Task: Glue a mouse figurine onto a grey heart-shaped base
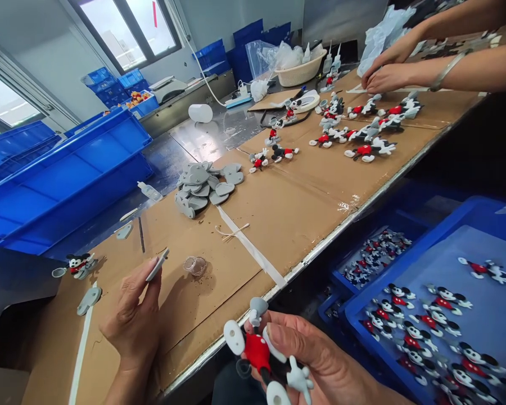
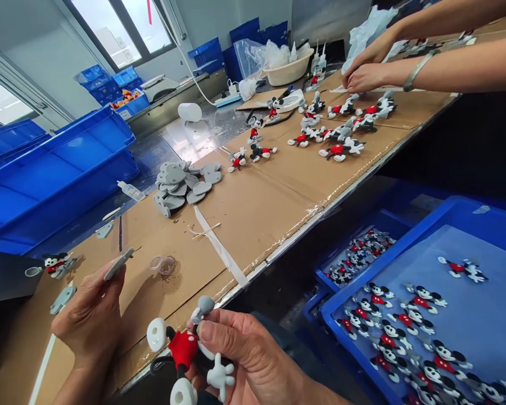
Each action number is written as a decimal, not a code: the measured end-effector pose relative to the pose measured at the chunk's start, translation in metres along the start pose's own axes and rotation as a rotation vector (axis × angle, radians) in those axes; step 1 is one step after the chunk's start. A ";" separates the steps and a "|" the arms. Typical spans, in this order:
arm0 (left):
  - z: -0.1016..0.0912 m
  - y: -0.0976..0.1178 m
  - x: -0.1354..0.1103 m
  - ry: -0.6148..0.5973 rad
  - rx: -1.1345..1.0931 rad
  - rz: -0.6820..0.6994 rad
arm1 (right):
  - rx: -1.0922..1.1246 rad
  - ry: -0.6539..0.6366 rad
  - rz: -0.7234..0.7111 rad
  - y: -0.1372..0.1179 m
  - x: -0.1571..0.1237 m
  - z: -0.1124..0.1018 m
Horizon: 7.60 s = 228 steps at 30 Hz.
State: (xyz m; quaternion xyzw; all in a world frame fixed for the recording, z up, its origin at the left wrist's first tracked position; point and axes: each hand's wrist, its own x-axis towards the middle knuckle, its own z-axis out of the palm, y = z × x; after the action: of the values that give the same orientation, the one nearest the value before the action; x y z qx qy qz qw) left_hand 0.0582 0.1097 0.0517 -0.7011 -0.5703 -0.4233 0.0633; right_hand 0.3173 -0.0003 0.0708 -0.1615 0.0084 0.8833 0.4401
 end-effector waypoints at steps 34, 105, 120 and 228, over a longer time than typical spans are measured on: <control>0.016 -0.002 0.007 -0.029 0.179 0.417 | 0.017 -0.104 -0.084 -0.001 0.000 0.001; -0.061 -0.028 0.045 -0.694 -0.468 -0.431 | -0.955 0.312 -0.183 -0.016 0.051 0.048; -0.050 0.022 -0.134 0.250 -0.138 -0.032 | -1.437 0.183 -0.311 -0.004 0.100 0.085; -0.065 -0.017 0.010 -0.532 -0.352 -0.147 | -1.710 0.067 -0.861 0.039 0.129 0.013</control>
State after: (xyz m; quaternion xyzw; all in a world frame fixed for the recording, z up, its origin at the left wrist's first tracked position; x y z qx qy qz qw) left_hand 0.0097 0.0861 0.0925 -0.7442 -0.5341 -0.3207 -0.2408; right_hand 0.2107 0.0783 0.0406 -0.4426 -0.6868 0.3476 0.4599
